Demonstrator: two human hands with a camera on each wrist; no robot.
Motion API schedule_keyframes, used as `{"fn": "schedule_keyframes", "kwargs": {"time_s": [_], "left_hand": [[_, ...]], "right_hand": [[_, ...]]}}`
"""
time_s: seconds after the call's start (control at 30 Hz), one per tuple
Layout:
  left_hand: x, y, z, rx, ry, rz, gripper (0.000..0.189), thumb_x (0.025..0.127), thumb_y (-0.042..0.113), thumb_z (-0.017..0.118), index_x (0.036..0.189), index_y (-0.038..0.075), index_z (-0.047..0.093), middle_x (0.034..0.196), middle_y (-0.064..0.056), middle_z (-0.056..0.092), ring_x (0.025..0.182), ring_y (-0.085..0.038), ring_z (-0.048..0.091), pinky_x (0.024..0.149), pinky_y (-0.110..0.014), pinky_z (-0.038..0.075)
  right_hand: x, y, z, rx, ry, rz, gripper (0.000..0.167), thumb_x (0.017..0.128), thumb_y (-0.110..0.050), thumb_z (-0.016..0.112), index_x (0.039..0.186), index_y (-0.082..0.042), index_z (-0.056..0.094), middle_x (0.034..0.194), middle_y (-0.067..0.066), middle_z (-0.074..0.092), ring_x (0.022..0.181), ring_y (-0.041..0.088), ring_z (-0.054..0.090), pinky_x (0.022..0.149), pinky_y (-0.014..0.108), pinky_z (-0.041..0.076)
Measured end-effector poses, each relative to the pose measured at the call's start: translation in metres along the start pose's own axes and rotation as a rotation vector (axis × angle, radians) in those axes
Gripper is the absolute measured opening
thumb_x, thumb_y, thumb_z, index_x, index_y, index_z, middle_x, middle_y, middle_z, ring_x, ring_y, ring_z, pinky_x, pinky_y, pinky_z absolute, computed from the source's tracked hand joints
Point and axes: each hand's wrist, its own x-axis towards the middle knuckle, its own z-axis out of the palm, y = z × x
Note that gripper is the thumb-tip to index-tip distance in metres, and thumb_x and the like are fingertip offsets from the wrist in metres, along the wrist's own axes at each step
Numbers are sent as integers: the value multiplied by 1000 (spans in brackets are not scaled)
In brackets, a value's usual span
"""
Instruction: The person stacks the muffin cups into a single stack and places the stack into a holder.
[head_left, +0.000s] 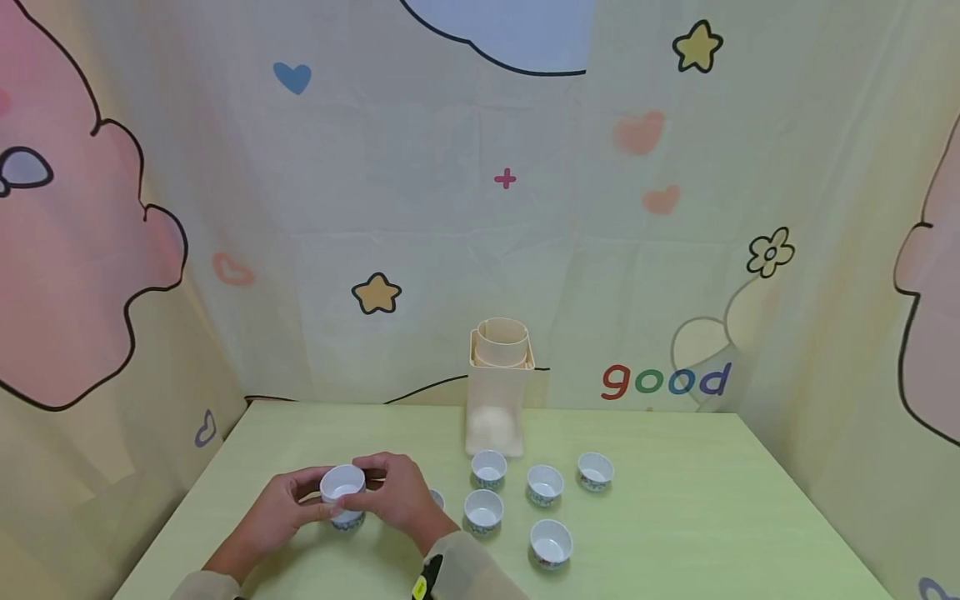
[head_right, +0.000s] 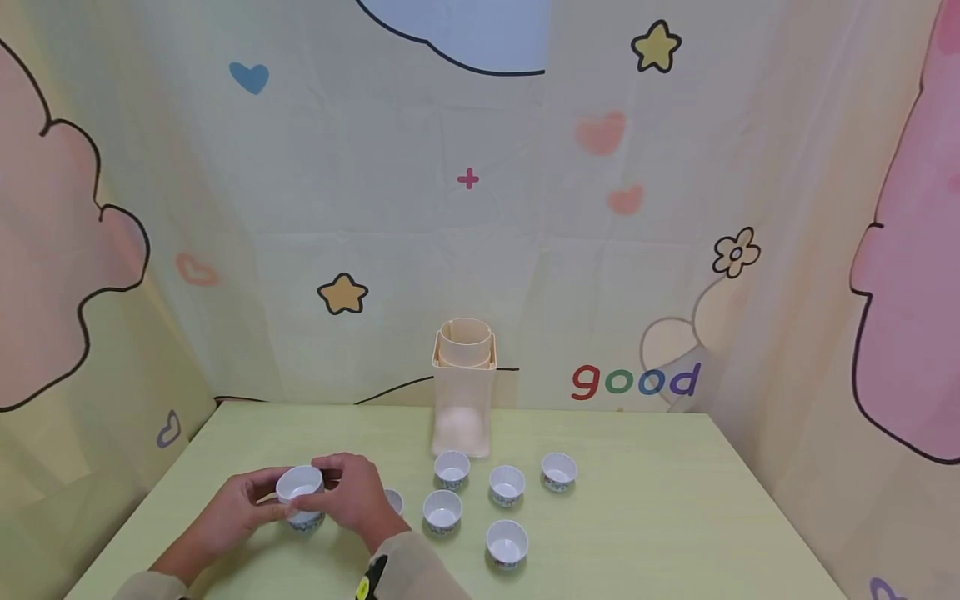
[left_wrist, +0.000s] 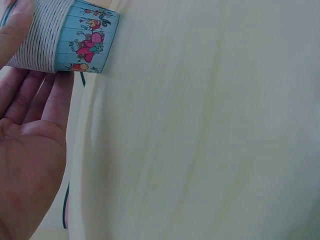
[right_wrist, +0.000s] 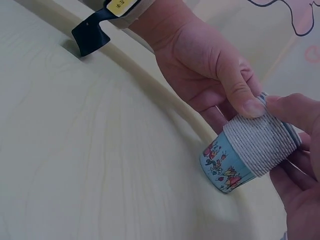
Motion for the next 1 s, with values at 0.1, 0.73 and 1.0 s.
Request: {"fn": "schedule_keyframes", "kwargs": {"time_s": [0.1,0.73,1.0], "left_hand": [[0,-1,0,-2,3,1,65,84,19,85,138,-6,58,137,-24,63,121,-16,64,99,-27,58],[0,-1,1,8,9,-17,67,82,15,86,138,-8,57,137,-26,63,125,-33,63,99,-29,59],[-1,1,2,-14,8,-6,68,82,13,86,138,-10,56,137,-28,61,123,-29,64,98,-28,59]], "right_hand": [[-2,0,-1,-7,9,3,46,78,-18,91,120,-8,74,115,0,74,100,12,72,90,29,63],[-26,6,-42,14,18,-73,40,83,-17,87,119,-6,74,119,11,75,112,33,72,94,29,61],[-45,5,-70,52,51,-98,42,85,-18,85,123,-6,72,122,12,74,116,36,70,98,30,60]]}}
